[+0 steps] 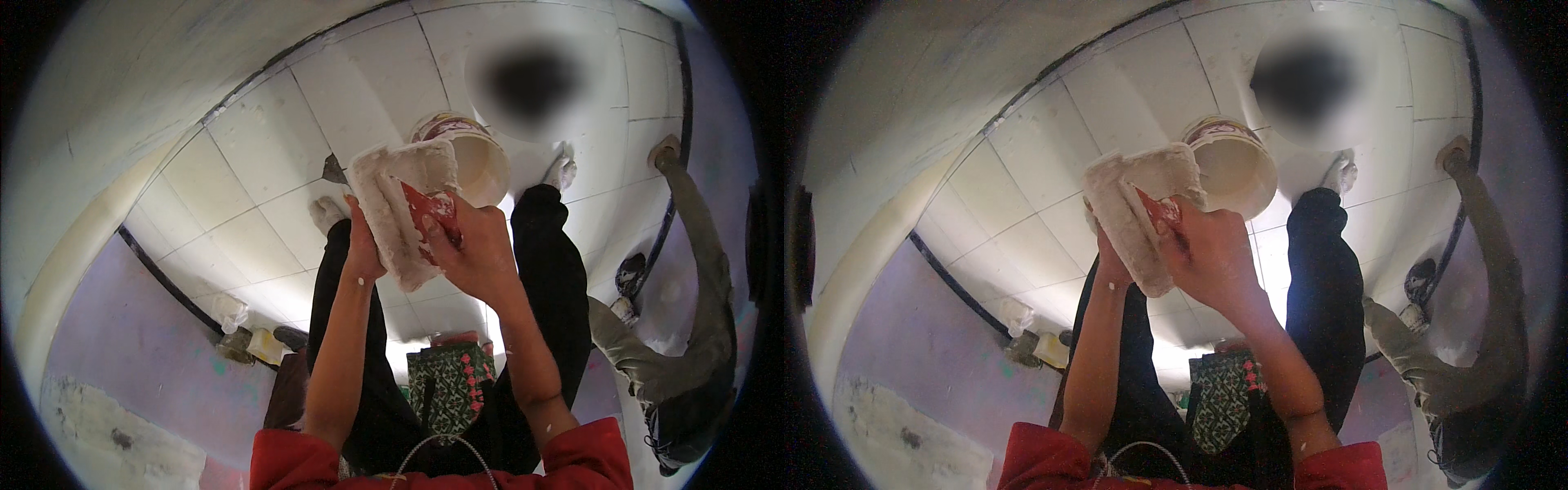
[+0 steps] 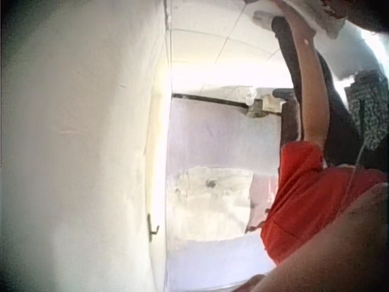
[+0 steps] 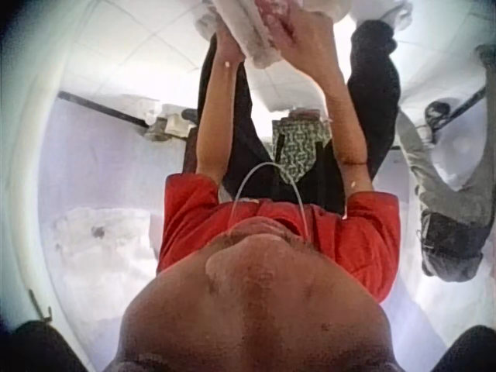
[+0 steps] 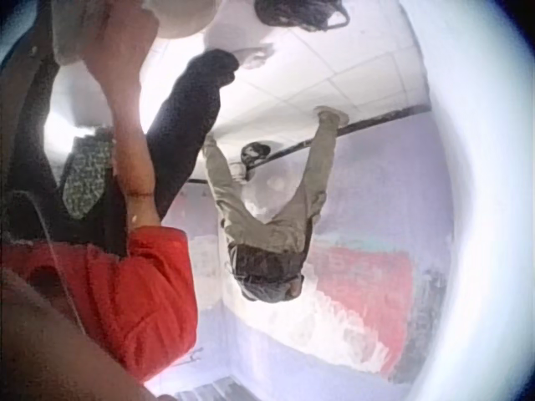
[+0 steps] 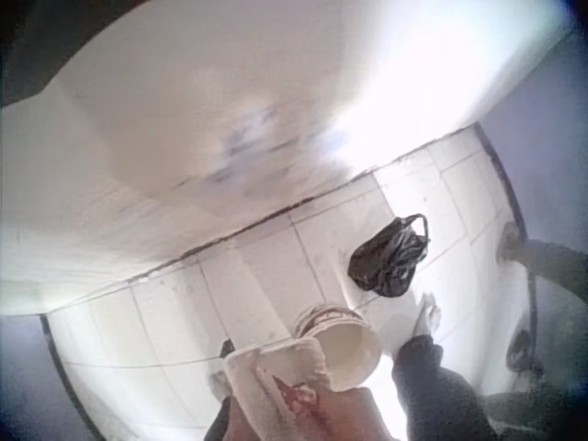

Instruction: The person applies white plaster to a ceiling using a trowel and hawk. They repeatedly scoop plaster from the hawk and spread it onto the ceiling surface in smooth strokes.

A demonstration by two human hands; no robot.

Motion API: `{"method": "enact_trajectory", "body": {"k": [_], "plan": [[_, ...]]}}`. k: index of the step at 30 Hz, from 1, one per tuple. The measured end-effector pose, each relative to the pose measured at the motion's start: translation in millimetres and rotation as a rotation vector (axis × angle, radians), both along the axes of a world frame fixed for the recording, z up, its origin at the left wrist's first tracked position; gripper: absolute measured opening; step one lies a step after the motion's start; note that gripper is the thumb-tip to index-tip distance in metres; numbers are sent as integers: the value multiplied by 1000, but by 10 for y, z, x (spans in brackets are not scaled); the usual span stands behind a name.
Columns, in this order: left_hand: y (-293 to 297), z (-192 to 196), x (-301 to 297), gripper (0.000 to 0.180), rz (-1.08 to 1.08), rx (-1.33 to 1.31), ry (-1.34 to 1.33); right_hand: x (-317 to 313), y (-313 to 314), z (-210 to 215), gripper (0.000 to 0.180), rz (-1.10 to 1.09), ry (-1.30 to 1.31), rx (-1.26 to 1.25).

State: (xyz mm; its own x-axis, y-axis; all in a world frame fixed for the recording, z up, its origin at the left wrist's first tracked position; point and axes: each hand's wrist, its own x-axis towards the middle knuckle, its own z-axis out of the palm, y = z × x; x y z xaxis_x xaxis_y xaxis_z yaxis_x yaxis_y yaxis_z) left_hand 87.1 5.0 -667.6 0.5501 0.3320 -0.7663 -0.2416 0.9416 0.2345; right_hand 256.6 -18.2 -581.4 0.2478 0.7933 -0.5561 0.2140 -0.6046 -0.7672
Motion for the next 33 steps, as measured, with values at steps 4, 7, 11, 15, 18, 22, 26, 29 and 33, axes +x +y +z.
{"method": "enact_trajectory", "body": {"k": [4, 7, 11, 15, 18, 22, 26, 29, 33], "plan": [[23, 0, -12, 85, -87, -15, 17, 85, -4, -36, 11, 33, 92, 18], [-15, -58, -49, 86, -64, -86, 48, 111, -22, -108, 11, 43, 189, 24], [-39, -163, -145, 83, 0, -131, -35, 125, -106, -196, 14, -116, 403, 20], [19, -124, -164, 81, -59, -114, -42, 178, -255, -258, 18, -386, 772, -278], [73, 2, -275, 80, -54, -79, -62, 150, -338, -241, 22, -564, 962, -127], [127, 63, -334, 75, 12, 35, -160, 500, -366, -162, 33, -834, 994, 226], [190, -9, -380, 74, 90, 37, -117, 1225, -158, -370, 36, -979, 673, 591], [181, -62, -524, 74, 155, 20, -43, 1721, 450, -430, 31, -938, 304, 748], [213, -93, -618, 73, 187, 14, -12, 1860, 1384, -916, 34, -1097, -37, 958]]}}
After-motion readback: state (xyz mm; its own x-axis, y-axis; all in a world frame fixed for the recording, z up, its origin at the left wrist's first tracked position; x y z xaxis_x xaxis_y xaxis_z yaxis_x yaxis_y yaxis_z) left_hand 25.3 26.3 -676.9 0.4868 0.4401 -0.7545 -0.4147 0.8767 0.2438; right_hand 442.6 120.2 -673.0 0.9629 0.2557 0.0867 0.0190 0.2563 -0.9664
